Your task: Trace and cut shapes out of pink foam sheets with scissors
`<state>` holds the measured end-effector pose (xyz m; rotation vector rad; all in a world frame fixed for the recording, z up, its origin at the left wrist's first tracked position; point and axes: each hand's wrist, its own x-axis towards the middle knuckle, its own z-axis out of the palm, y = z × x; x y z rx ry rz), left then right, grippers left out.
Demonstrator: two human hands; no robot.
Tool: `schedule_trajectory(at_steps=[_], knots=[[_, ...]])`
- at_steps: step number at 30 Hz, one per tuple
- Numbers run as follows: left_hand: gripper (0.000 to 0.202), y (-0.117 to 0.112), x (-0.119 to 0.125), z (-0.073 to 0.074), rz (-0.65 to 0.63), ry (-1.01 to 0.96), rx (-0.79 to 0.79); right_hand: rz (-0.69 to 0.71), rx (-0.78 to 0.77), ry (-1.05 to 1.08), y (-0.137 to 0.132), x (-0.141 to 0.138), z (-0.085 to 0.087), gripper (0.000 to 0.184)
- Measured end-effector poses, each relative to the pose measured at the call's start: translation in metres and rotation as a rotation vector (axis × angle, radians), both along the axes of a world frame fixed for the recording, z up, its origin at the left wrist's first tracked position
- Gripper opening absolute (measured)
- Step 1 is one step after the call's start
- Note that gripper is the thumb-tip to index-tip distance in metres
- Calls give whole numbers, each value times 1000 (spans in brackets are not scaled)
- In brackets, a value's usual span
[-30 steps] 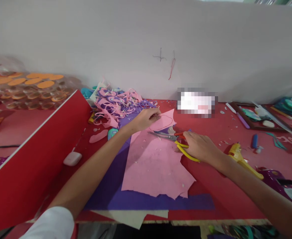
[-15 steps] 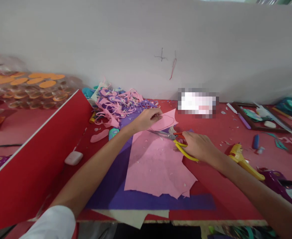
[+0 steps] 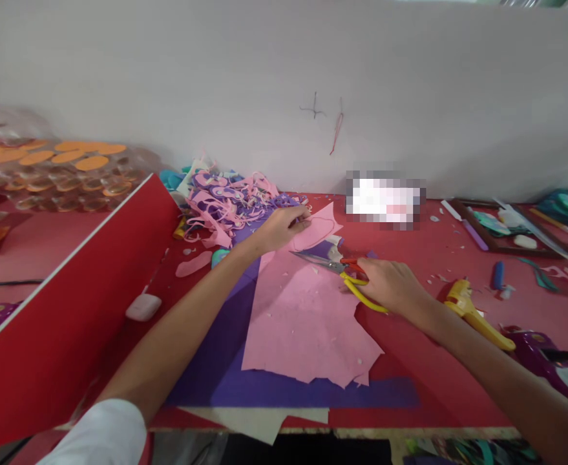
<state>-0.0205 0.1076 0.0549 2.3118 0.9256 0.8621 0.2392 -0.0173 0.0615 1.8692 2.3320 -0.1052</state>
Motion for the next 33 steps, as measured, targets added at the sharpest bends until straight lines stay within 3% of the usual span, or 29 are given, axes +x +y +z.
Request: schedule_trajectory(at_steps=[9, 27, 33], knots=[[20, 5, -3, -9, -1, -16, 30, 27, 18, -17, 0, -1, -5, 54], [17, 9, -5, -12, 88, -121, -7, -17, 10, 30, 1, 0, -8, 51], [22, 10, -8, -13, 135, -77, 77, -18, 28, 12, 1, -1, -6, 51]])
